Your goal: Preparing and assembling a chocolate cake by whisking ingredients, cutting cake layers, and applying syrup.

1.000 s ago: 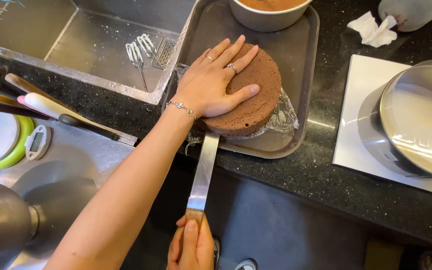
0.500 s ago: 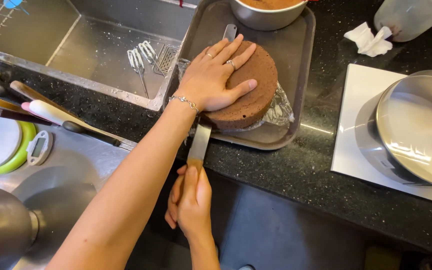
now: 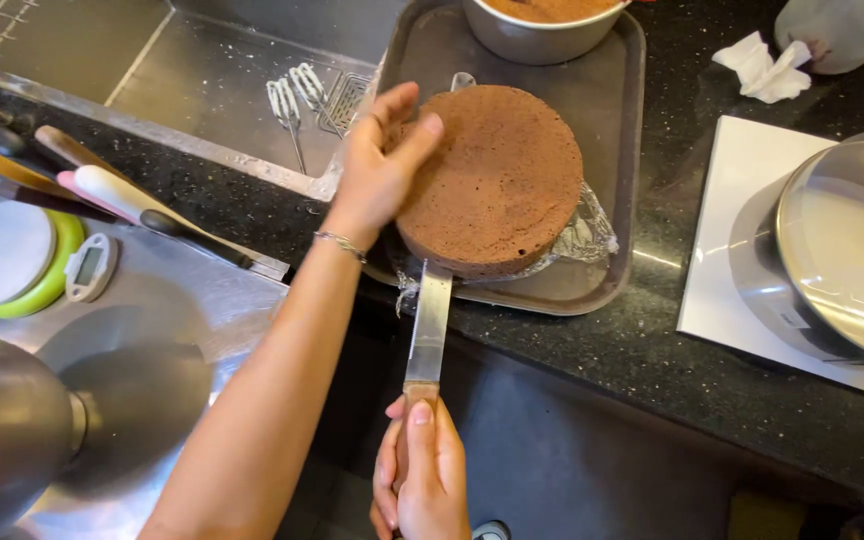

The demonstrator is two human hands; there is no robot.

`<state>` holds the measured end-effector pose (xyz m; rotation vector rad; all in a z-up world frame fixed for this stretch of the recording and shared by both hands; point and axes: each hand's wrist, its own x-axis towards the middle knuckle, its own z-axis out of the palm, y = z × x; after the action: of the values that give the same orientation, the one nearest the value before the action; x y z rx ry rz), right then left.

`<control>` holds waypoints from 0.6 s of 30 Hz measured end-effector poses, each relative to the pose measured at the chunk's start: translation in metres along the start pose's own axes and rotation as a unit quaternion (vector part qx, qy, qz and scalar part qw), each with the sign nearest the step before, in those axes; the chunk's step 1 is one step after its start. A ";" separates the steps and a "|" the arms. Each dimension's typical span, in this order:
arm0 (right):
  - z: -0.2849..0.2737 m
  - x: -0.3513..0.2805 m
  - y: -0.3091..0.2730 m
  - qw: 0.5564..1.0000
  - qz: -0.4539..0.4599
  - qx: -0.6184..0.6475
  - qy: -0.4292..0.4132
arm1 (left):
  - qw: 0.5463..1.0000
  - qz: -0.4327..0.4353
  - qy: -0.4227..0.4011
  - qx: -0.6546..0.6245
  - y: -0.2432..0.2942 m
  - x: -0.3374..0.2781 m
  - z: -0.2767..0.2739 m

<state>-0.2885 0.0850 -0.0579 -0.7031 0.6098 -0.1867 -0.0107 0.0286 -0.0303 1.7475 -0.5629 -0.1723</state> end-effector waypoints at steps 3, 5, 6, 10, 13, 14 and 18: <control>0.005 -0.004 0.001 1.000 0.005 0.003 0.015 | 0.999 0.004 -0.007 -0.031 -0.015 0.002 0.005; 0.010 -0.011 0.008 0.999 0.011 0.002 0.033 | 0.999 -0.006 0.000 -0.043 -0.023 0.003 0.006; 0.012 -0.017 0.014 0.998 -0.001 0.010 0.066 | 0.999 0.018 0.004 -0.045 -0.028 0.004 0.007; 0.017 -0.044 0.037 0.988 -0.042 -0.011 0.150 | 0.998 0.016 0.014 -0.064 -0.023 0.000 0.008; 0.018 -0.039 0.037 0.991 -0.028 -0.001 0.128 | 1.000 0.002 0.003 -0.012 -0.019 -0.004 0.006; 0.017 -0.033 0.037 0.992 -0.029 0.000 0.126 | 1.000 0.004 0.003 -0.012 -0.018 -0.005 0.007; 0.010 -0.007 0.039 0.997 -0.038 0.048 0.045 | 1.000 0.002 -0.003 -0.014 -0.021 -0.007 0.007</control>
<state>-0.2900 0.1226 -0.0737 -0.6285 0.6561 -0.3174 -0.0139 0.0285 -0.0529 1.7186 -0.5654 -0.1834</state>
